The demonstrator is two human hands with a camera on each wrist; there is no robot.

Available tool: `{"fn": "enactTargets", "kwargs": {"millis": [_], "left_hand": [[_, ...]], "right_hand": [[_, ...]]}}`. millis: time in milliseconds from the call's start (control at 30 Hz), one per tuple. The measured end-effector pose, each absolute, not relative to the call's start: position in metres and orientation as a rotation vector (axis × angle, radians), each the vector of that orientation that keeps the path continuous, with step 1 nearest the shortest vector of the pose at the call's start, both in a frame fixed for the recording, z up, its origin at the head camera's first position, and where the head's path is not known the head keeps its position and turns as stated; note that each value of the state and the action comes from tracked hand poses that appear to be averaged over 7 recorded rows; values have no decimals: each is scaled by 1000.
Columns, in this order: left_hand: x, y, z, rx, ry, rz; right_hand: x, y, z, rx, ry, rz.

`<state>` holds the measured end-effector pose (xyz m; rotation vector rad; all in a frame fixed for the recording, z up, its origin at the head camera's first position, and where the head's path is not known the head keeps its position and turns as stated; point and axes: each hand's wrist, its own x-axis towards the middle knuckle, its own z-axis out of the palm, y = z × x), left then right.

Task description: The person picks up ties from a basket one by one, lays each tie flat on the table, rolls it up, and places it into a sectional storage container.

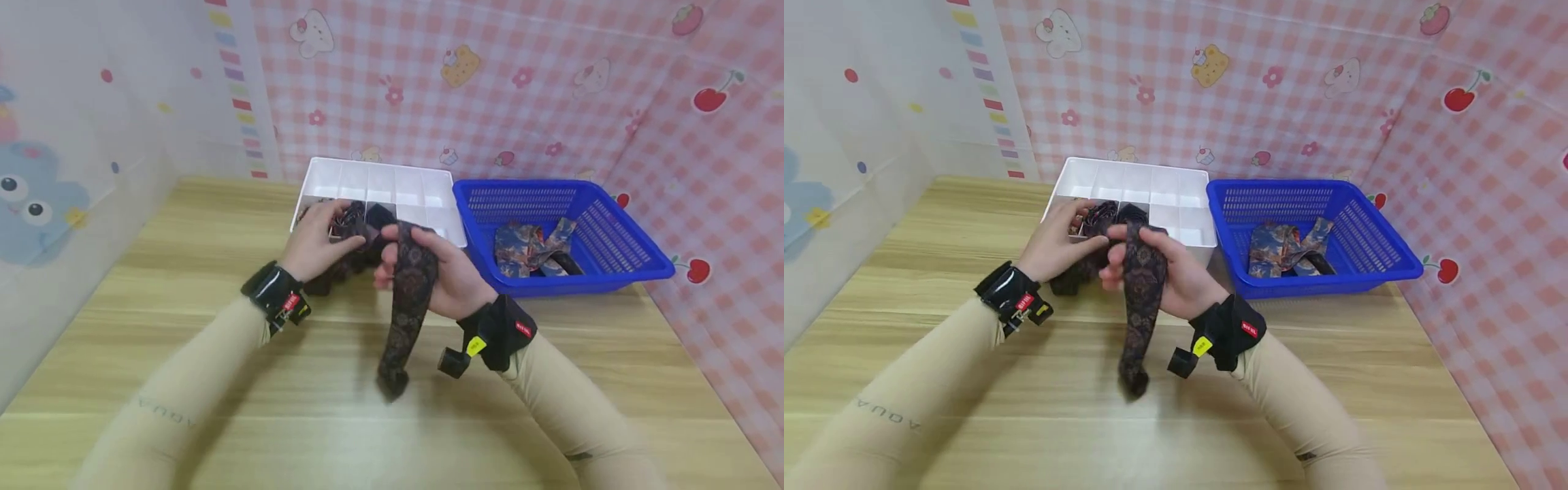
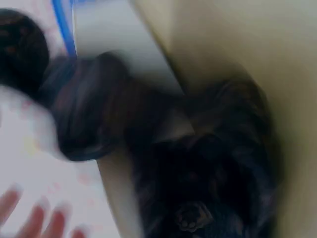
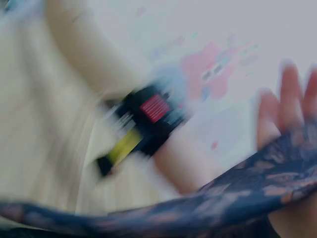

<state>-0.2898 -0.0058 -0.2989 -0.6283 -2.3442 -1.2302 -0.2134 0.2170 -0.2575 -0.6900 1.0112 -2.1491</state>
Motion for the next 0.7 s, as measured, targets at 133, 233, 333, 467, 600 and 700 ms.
{"fn": "enactTargets", "kwargs": {"millis": [133, 233, 333, 467, 600, 700], "left_hand": [[-256, 15, -307, -743, -2049, -1453], [-226, 37, -306, -929, -1999, -1828], [-205, 52, -312, -1024, -2150, -2174], [-194, 52, -323, -969, -2352, -2228], [-186, 33, -323, -960, -2522, -1722], [-178, 11, -318, -1026, -2580, -1323]], "right_hand": [[-213, 203, -250, -486, 653, -2543], [-216, 197, -246, -370, 504, -2751], [-219, 195, -245, -298, 467, -2865], [-221, 199, -248, -263, 500, -2904], [-220, 220, -255, -248, 405, -2959], [-214, 245, -260, -212, 269, -3016]]}}
